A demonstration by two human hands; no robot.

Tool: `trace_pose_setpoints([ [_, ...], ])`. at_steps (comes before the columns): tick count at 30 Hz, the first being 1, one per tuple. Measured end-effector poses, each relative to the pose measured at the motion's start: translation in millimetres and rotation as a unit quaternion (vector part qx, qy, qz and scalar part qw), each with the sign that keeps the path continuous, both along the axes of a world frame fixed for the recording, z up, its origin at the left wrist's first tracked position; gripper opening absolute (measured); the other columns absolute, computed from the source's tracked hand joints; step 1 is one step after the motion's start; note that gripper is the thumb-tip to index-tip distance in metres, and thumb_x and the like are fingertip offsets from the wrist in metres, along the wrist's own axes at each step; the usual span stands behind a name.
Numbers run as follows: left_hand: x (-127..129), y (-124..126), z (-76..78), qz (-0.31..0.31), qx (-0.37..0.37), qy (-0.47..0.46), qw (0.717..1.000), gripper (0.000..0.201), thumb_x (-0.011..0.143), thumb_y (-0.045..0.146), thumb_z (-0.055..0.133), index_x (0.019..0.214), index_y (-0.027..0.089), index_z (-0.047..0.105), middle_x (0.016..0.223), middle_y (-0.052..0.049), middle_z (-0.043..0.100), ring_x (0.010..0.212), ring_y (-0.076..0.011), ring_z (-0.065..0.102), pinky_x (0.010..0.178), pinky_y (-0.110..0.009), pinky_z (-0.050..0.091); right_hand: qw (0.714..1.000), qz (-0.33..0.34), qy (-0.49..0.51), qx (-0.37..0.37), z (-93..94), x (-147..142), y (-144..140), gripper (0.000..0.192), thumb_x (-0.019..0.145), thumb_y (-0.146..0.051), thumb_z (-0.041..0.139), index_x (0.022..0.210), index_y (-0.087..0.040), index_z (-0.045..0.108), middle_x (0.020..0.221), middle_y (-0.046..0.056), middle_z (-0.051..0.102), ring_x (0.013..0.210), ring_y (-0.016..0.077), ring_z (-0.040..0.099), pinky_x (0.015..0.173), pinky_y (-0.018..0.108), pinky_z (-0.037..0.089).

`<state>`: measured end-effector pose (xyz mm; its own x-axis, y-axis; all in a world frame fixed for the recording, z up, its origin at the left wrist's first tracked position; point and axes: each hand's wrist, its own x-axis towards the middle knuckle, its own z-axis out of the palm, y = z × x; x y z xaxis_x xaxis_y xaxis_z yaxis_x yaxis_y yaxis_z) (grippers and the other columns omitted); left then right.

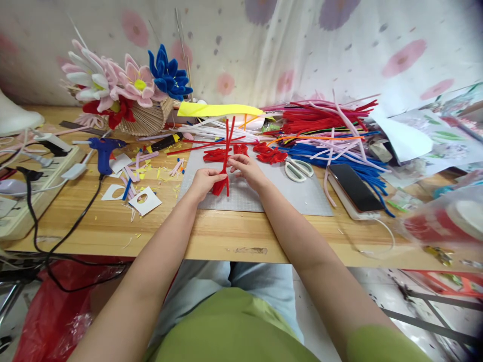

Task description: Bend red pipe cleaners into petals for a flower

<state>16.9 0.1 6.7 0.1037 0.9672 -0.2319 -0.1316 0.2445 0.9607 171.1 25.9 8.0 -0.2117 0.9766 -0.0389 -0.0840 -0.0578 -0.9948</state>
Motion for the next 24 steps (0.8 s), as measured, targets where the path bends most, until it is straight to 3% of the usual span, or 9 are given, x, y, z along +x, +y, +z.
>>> trace_pose_setpoints([
  [4, 1.0, -2.4, 2.3, -0.072, -0.031, -0.015, 0.997, 0.021, 0.055, 0.024, 0.08, 0.063, 0.009, 0.066, 0.055, -0.005, 0.065, 0.049, -0.0119, 0.059, 0.052, -0.023, 0.046, 0.998, 0.018, 0.058, -0.009, -4.7, -4.6, 0.9, 0.039, 0.051, -0.036, 0.078, 0.079, -0.018, 0.058, 0.072, -0.004, 0.059, 0.059, 0.0061, 0.052, 0.045, 0.016, 0.036],
  [11, -0.2, 1.0, 0.4, -0.051, -0.053, -0.072, 0.995, 0.008, 0.073, 0.01, 0.065, 0.08, 0.01, 0.063, 0.068, -0.005, 0.069, 0.059, -0.0142, 0.065, 0.062, -0.029, 0.053, 0.996, -0.048, 0.066, -0.021, -11.9, -10.4, 3.2, 0.042, 0.048, -0.038, 0.079, 0.074, -0.018, 0.053, 0.064, -0.004, 0.059, 0.055, 0.008, 0.055, 0.046, 0.019, 0.04],
  [15, 0.2, 0.4, -1.4, -0.051, -0.045, -0.062, 0.996, 0.006, 0.073, 0.009, 0.066, 0.077, 0.011, 0.061, 0.067, -0.004, 0.068, 0.054, -0.0109, 0.063, 0.061, -0.025, 0.052, 0.994, -0.061, 0.082, -0.045, -12.6, -11.1, 3.5, 0.041, 0.048, -0.037, 0.079, 0.073, -0.017, 0.053, 0.062, -0.005, 0.058, 0.052, 0.006, 0.051, 0.044, 0.018, 0.038],
  [19, 0.3, -1.5, -2.3, -0.114, -0.051, -0.049, 0.991, 0.007, 0.072, 0.013, 0.068, 0.073, 0.009, 0.063, 0.065, -0.007, 0.069, 0.057, -0.0132, 0.064, 0.062, -0.026, 0.051, 0.99, -0.037, 0.113, -0.071, -11.4, -8.5, 2.7, 0.039, 0.048, -0.036, 0.079, 0.07, -0.017, 0.054, 0.058, -0.006, 0.053, 0.05, 0.0049, 0.048, 0.043, 0.017, 0.037],
  [24, 0.4, -2.5, -1.7, -0.112, -0.061, -0.053, 0.99, 0.009, 0.069, 0.014, 0.072, 0.074, 0.009, 0.067, 0.062, -0.007, 0.069, 0.061, -0.0151, 0.066, 0.064, -0.025, 0.051, 0.992, 0.004, 0.107, -0.071, -10.0, -5.1, 0.8, 0.038, 0.05, -0.036, 0.08, 0.07, -0.016, 0.055, 0.057, -0.006, 0.054, 0.048, 0.0044, 0.047, 0.04, 0.016, 0.035],
])
